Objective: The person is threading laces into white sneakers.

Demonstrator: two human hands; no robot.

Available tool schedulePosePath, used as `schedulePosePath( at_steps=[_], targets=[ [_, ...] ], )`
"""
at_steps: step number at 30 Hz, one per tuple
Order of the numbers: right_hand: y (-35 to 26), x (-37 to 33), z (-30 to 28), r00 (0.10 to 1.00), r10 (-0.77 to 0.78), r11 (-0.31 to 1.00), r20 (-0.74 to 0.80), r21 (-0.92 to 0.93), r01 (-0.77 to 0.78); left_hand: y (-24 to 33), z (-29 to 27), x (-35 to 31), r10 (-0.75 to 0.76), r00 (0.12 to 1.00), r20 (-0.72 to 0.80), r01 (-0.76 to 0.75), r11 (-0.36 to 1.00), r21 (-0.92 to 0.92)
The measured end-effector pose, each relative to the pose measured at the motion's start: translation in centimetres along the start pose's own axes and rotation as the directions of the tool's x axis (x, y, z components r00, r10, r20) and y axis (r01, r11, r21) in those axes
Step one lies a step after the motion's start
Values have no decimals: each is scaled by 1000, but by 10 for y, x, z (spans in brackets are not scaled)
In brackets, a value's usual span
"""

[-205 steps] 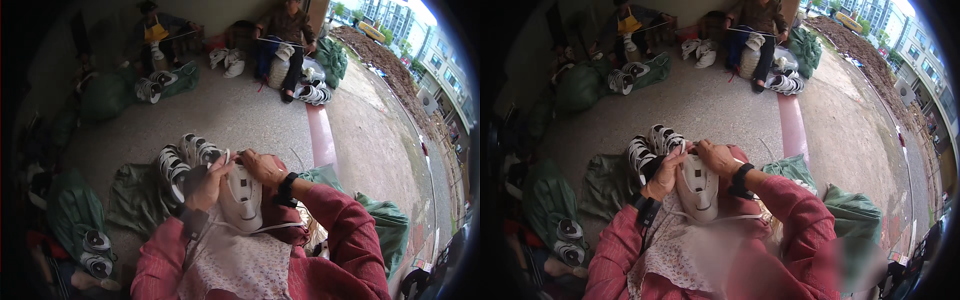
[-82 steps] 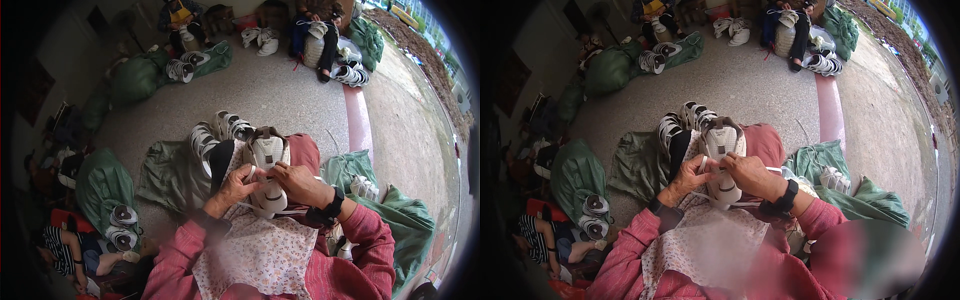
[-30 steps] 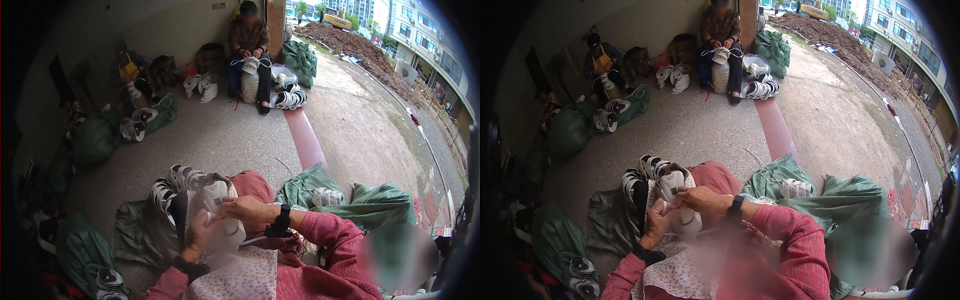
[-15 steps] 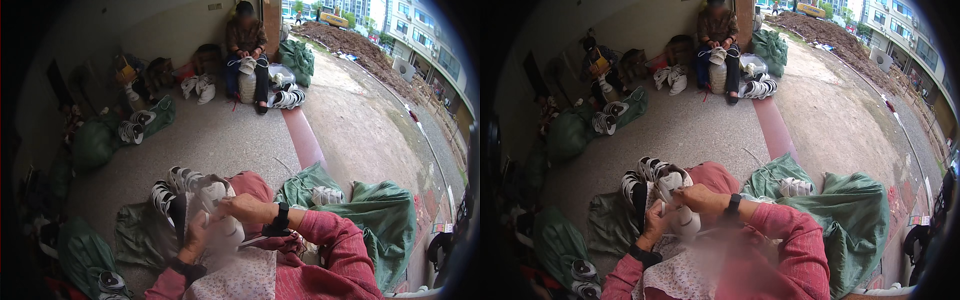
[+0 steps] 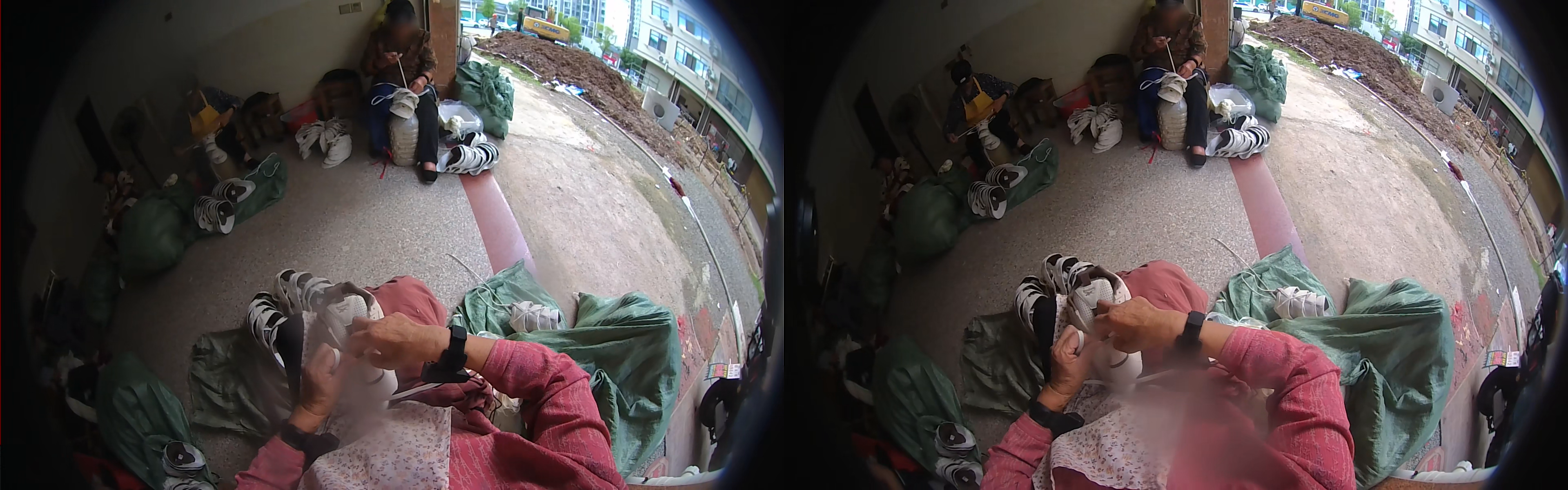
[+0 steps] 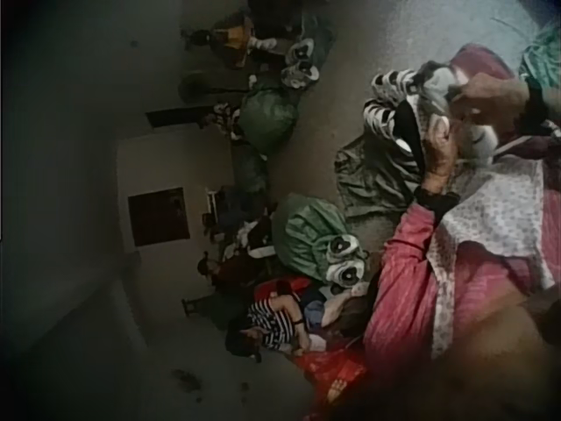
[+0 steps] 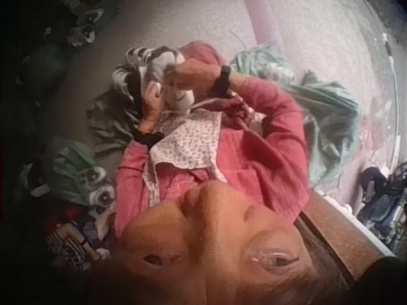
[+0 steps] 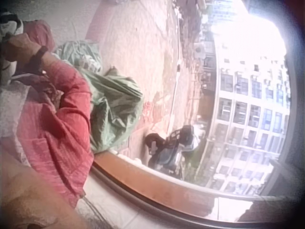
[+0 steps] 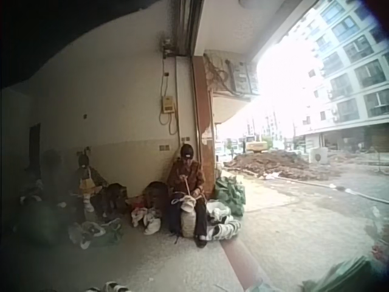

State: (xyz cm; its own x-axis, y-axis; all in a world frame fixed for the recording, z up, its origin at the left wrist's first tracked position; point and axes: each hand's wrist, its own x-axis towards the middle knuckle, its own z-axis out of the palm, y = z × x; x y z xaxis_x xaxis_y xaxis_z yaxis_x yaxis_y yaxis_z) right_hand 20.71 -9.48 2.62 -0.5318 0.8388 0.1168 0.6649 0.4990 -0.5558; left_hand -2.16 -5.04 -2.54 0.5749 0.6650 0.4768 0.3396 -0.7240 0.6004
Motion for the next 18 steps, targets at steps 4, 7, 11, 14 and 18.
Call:
schedulePosePath(
  at_steps=[4, 7, 11, 14, 18],
  targets=[
    [1, -2, 9, 994, -27, 997, -105, 75, 35, -2, -29, -5, -40, 998, -42, 43, 996, 79],
    [-7, -1, 6, 996, -9, 1000, -85, 9, 10, -45, -87, -16, -120, 953, -279, 186, 957, 222],
    [2, -1, 17, 987, 20, 999, -162, -28, -25, -158, -204, -84, -123, 723, -680, 519, 747, 416],
    [0, -2, 18, 959, 81, 994, -273, 87, -60, -177, -242, -145, -405, 833, -377, 537, 754, 377],
    [8, -19, 18, 919, 153, 987, -363, 101, -124, -131, -207, -124, -730, 678, 91, 571, 600, 560]
  ],
)
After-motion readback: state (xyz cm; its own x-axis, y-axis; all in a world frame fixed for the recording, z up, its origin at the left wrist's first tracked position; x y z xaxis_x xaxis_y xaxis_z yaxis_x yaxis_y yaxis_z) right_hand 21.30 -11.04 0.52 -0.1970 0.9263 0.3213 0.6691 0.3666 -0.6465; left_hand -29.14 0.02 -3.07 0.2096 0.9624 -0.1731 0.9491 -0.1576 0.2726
